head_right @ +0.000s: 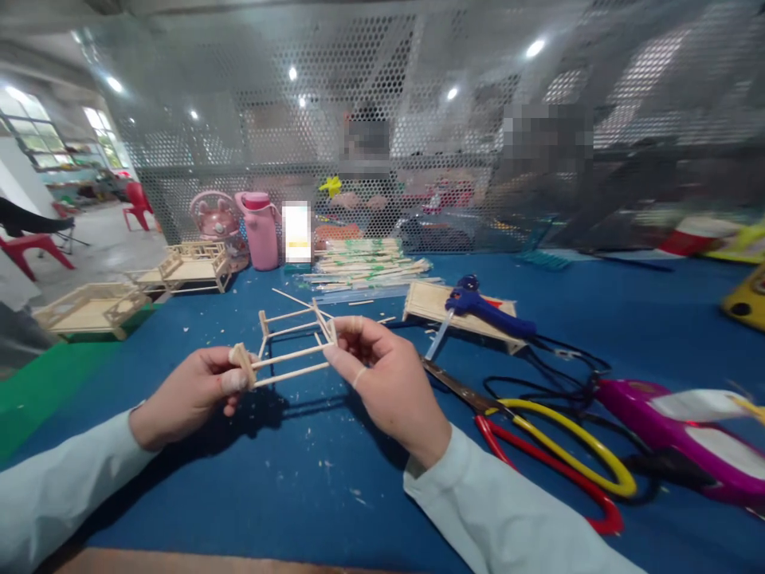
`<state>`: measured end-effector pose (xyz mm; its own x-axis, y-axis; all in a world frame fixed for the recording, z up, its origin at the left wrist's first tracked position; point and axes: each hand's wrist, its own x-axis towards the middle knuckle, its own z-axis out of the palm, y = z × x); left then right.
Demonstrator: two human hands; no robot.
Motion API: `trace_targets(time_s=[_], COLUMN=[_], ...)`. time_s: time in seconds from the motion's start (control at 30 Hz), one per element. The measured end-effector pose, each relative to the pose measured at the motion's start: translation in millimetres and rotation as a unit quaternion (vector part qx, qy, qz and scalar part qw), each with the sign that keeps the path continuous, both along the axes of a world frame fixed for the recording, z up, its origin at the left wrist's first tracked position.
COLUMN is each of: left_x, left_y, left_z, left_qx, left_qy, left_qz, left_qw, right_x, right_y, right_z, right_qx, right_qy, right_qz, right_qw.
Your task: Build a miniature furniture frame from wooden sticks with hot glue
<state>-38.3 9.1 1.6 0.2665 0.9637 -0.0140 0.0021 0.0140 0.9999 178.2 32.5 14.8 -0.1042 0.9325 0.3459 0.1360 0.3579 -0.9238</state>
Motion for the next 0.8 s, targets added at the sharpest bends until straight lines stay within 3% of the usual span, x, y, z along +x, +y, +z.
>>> trace_targets(time_s=[0.8], left_x=[-6.9], left_y=[2.1], left_z=[-8.6], left_qx=[-0.008], left_qy=[0.000], left_qz=[0.002], left_qw=[1.000], right_x=[-0.1], right_y=[-1.0], right_z=[-6.9], right_qx=[0.001], right_qy=[-0.003], right_qz=[0.027], right_qw=[1.000])
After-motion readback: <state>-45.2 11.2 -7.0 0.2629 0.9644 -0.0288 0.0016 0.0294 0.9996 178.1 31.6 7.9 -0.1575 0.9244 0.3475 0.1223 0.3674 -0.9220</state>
